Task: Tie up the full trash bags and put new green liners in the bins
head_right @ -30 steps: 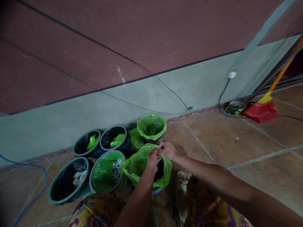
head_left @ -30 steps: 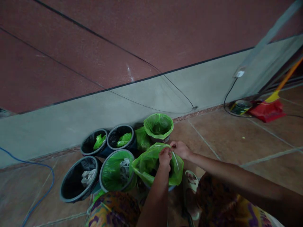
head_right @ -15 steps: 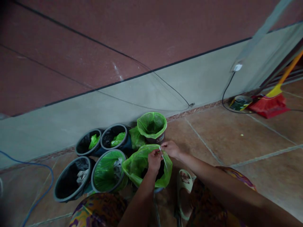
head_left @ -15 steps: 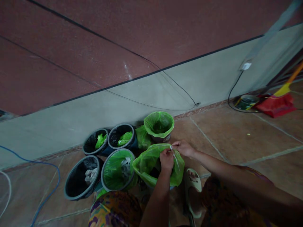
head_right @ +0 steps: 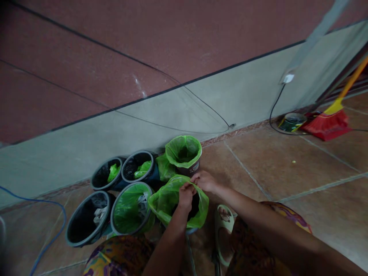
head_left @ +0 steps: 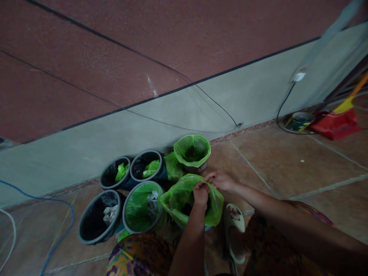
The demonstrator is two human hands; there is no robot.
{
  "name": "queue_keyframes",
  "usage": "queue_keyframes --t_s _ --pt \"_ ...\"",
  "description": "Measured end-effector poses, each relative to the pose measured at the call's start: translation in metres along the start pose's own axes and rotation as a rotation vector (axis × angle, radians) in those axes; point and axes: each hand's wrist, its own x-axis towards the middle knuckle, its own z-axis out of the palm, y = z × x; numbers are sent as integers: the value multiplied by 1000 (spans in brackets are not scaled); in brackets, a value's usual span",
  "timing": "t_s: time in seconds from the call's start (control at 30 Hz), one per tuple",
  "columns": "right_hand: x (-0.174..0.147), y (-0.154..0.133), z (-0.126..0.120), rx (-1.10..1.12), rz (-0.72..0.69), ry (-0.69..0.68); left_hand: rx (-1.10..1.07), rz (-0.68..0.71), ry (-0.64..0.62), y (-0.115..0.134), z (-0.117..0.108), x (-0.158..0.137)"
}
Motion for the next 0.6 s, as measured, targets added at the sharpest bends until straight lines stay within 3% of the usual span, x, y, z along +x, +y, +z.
queue_keyframes --t_s 0.13,0.23,0.4,0.6 --pt "2 1 -2 -152 -91 111 16 -25 -43 8 -1 -6" --pt "3 4 -1 -158 -93 117 38 -91 -51 14 -2 -10" --pt "8 8 3 -91 -33 53 -13 -134 -56 18 -5 -13" --pt "9 4 9 87 -63 42 18 -124 -26 19 -12 -12"
